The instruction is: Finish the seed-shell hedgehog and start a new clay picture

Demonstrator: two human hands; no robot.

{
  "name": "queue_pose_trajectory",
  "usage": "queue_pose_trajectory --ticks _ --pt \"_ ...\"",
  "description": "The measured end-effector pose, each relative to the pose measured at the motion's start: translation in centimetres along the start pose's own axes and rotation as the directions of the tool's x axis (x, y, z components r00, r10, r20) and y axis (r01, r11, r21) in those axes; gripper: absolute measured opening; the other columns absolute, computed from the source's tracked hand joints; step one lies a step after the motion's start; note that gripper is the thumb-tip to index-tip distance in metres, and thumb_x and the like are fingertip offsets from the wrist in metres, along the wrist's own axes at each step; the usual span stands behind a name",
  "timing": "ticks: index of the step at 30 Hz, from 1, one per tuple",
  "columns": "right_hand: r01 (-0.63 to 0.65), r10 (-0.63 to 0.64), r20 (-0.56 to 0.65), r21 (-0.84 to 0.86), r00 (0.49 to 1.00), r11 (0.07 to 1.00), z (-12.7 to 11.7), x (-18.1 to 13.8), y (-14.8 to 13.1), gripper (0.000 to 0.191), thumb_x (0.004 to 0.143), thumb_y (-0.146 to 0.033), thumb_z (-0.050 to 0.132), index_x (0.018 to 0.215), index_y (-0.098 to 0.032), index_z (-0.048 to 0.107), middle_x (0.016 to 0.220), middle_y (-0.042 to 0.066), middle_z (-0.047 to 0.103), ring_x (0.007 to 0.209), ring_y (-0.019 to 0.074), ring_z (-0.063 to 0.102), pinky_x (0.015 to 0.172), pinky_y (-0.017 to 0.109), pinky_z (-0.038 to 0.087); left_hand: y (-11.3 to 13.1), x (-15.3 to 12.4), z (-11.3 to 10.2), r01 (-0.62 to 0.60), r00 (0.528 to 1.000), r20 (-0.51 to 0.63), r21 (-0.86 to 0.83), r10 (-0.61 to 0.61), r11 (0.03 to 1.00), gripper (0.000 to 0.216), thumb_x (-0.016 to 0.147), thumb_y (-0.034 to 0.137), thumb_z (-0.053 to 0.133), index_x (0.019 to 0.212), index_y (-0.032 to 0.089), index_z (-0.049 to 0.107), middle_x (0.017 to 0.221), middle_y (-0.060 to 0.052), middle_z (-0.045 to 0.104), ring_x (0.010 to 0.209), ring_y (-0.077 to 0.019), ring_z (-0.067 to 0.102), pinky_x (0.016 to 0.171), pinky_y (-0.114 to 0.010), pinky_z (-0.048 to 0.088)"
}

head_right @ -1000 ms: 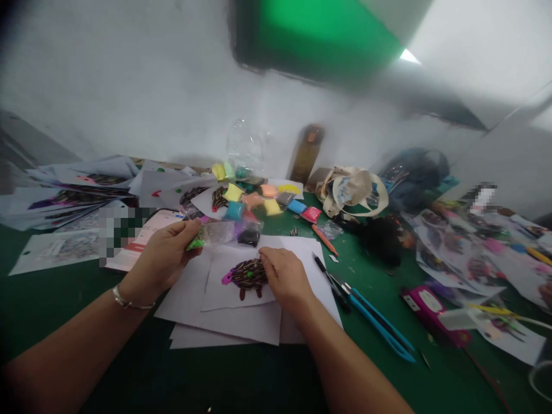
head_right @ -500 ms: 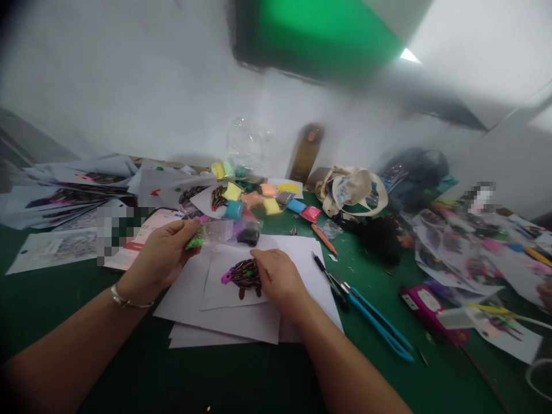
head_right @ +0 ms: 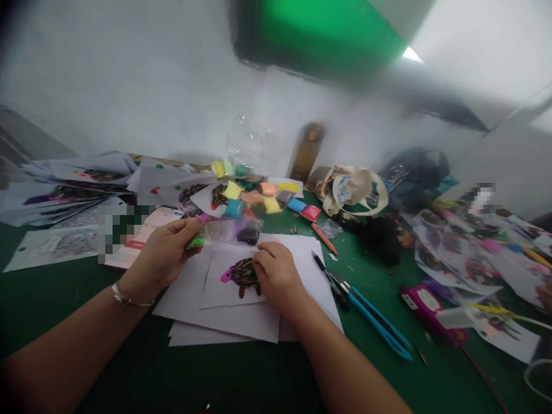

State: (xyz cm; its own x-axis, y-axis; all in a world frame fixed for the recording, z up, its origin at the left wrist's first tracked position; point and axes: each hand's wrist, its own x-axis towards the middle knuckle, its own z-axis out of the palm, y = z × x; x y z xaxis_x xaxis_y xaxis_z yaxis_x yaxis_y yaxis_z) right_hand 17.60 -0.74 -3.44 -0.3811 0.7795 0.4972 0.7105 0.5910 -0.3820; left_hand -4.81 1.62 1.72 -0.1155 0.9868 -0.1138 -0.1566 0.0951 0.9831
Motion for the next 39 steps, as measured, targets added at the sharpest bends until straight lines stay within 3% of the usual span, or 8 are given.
queue_pose_trajectory --ticks 20,26,30,34,39 --pt "0.027 -0.027 -0.002 0.025 1.0 0.999 -1.4 -0.2 0.0 0.029 0.075 -0.008 0.05 0.09 -0.017 0.072 0.104 0.008 0.07 0.106 0.026 0.055 0.097 0.045 0.042 0.0 0.1 -0.1 0.012 1.0 -0.013 -0.022 -0.012 1.0 0.031 0.07 0.043 0.074 0.068 0.015 0.059 0.067 0.004 0.046 0.058 -0.007 0.042 0.051 -0.016 0.042" --pt "-0.178 0.177 -0.039 -0.025 0.983 0.984 -3.5 -0.2 1.1 0.027 0.081 -0.012 0.048 0.095 -0.017 0.07 0.101 0.009 0.07 0.097 0.0228 0.061 0.089 0.038 0.046 0.3 0.1 -0.4 -0.014 0.999 -0.04 -0.011 0.014 1.0 0.038 0.07 0.047 0.073 0.063 0.016 0.052 0.065 0.005 0.041 0.059 -0.0073 0.04 0.051 -0.016 0.043" --pt "-0.359 0.364 0.052 -0.085 0.93 0.929 -4.1 -0.4 1.9 0.025 0.084 -0.017 0.048 0.097 -0.017 0.07 0.096 0.009 0.07 0.091 0.0224 0.062 0.083 0.035 0.047 0.1 0.4 -0.5 -0.026 0.998 -0.057 -0.01 0.025 1.0 0.039 0.07 0.051 0.072 0.066 0.016 0.054 0.067 0.004 0.043 0.059 -0.0077 0.04 0.051 -0.016 0.044" --pt "-0.387 0.415 0.137 -0.191 0.899 0.902 -3.6 -0.3 1.7 0.027 0.087 -0.022 0.047 0.105 -0.017 0.067 0.095 0.009 0.068 0.089 0.0226 0.061 0.08 0.033 0.045 0.0 0.5 -0.5 -0.03 0.997 -0.066 -0.003 0.03 1.0 0.039 0.068 0.052 0.073 0.066 0.017 0.055 0.066 0.004 0.044 0.059 -0.008 0.042 0.052 -0.017 0.044" --pt "-0.362 0.389 0.133 -0.192 0.911 0.912 -2.5 0.2 1.1 0.024 0.086 -0.022 0.05 0.103 -0.018 0.067 0.095 0.008 0.065 0.089 0.0205 0.059 0.078 0.03 0.042 0.1 0.3 -0.3 -0.027 0.999 -0.047 0.003 0.027 1.0 0.037 0.067 0.047 0.074 0.062 0.017 0.054 0.063 0.005 0.044 0.055 -0.0072 0.04 0.048 -0.016 0.039"
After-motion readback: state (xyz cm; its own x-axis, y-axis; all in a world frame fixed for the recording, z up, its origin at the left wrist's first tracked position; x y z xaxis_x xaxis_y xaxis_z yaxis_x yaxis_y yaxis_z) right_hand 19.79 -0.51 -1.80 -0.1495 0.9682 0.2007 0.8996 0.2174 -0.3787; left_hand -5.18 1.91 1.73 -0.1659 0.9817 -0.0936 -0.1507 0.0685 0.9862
